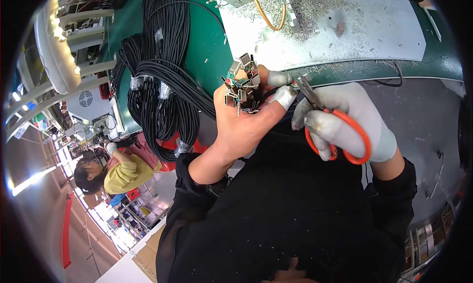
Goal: The person cuts a bundle of cables using shears, then repeatedly picks up individual cables to trim the wire ends and press them into a machine.
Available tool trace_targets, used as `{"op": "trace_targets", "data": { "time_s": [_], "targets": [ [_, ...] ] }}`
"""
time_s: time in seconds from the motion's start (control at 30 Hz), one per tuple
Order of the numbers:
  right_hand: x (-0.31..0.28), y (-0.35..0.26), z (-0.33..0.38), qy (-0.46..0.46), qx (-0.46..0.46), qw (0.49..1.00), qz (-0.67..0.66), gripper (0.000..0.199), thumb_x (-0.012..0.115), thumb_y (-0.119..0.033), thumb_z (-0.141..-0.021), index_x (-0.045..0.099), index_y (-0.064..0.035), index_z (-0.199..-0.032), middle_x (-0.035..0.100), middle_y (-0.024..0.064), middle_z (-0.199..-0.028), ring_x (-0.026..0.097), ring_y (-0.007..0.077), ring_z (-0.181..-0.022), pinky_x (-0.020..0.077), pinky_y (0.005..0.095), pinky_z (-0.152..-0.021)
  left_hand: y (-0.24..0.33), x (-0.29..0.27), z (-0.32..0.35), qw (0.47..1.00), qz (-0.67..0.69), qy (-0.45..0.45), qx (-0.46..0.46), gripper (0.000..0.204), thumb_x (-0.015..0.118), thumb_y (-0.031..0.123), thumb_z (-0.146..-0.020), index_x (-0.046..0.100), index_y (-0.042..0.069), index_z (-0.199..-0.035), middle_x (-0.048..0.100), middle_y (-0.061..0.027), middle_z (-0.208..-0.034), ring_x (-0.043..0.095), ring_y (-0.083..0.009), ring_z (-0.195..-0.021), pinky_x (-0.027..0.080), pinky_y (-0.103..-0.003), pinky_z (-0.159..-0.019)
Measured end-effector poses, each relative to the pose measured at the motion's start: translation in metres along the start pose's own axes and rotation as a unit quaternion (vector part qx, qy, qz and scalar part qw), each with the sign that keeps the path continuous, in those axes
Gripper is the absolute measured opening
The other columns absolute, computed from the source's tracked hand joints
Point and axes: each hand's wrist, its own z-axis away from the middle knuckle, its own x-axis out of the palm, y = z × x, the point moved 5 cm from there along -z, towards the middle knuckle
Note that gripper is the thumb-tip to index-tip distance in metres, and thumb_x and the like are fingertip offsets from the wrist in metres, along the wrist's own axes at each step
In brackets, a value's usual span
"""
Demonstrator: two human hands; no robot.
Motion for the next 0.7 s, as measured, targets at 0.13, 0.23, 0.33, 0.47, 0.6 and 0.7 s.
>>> {"op": "trace_targets", "data": {
  "time_s": [0.13,0.23,0.33,0.47,0.6,0.7],
  "targets": [
    [0.004,0.004,-0.003,-0.072,-0.053,0.985,-0.145,0.013,0.054,-0.009,-0.084,0.062,0.001,-0.087,0.054,0.0009,-0.054,0.052,0.0104,-0.043,0.0436,0.0227,-0.05,-0.004,0.001,0.001,1.0,0.021,-0.017,-0.014,0.021,0.07,-0.004,-0.078,0.057,-0.002,-0.094,0.062,-0.0013,-0.085,0.055,-0.0055,-0.075,0.047,-0.021,-0.068],
    [0.009,0.002,-0.002,-0.002,-0.035,0.999,-0.001,0.011,0.059,-0.007,-0.081,0.062,-0.0002,-0.088,0.059,0.005,-0.06,0.054,0.0147,-0.046,0.0426,0.0246,-0.049,-0.007,0.003,0.001,0.998,0.053,-0.015,-0.031,0.022,0.07,-0.004,-0.078,0.056,-0.001,-0.095,0.061,-0.0008,-0.086,0.054,-0.0056,-0.075,0.047,-0.022,-0.069],
    [0.01,-0.002,-0.002,0.159,-0.259,0.914,0.268,0.013,0.063,-0.007,-0.078,0.063,-0.0011,-0.09,0.06,0.008,-0.065,0.055,0.019,-0.049,0.0426,0.0267,-0.049,-0.009,0.001,0.003,0.995,0.075,-0.001,-0.069,0.022,0.07,-0.004,-0.079,0.056,-0.001,-0.096,0.061,-0.0013,-0.087,0.055,-0.0064,-0.077,0.047,-0.023,-0.07],
    [0.017,-0.015,0.011,0.242,-0.312,0.795,0.461,0.019,0.068,-0.006,-0.073,0.064,-0.0025,-0.091,0.059,0.011,-0.071,0.057,0.0245,-0.055,0.0427,0.0297,-0.049,-0.009,0.001,0.004,0.99,0.108,0.012,-0.088,0.023,0.07,-0.004,-0.079,0.057,-0.001,-0.099,0.062,-0.0019,-0.09,0.056,-0.0072,-0.08,0.048,-0.024,-0.072],
    [0.012,-0.014,0.01,0.257,-0.3,0.785,0.477,0.018,0.068,-0.007,-0.074,0.064,-0.0016,-0.091,0.06,0.0102,-0.07,0.057,0.0225,-0.054,0.0426,0.0295,-0.049,-0.008,-0.001,0.003,0.988,0.127,0.004,-0.087,0.024,0.07,-0.001,-0.08,0.058,-0.001,-0.101,0.062,-0.0019,-0.091,0.057,-0.0076,-0.081,0.048,-0.024,-0.073],
    [0.006,-0.013,0.007,0.198,-0.244,0.876,0.366,0.015,0.065,-0.009,-0.077,0.063,-0.001,-0.09,0.061,0.0079,-0.066,0.057,0.0185,-0.051,0.0428,0.0281,-0.049,-0.008,0.001,0.002,0.988,0.131,-0.001,-0.083,0.024,0.071,0.001,-0.081,0.059,-0.001,-0.102,0.062,-0.0019,-0.09,0.057,-0.0077,-0.081,0.048,-0.024,-0.073]
  ]
}}
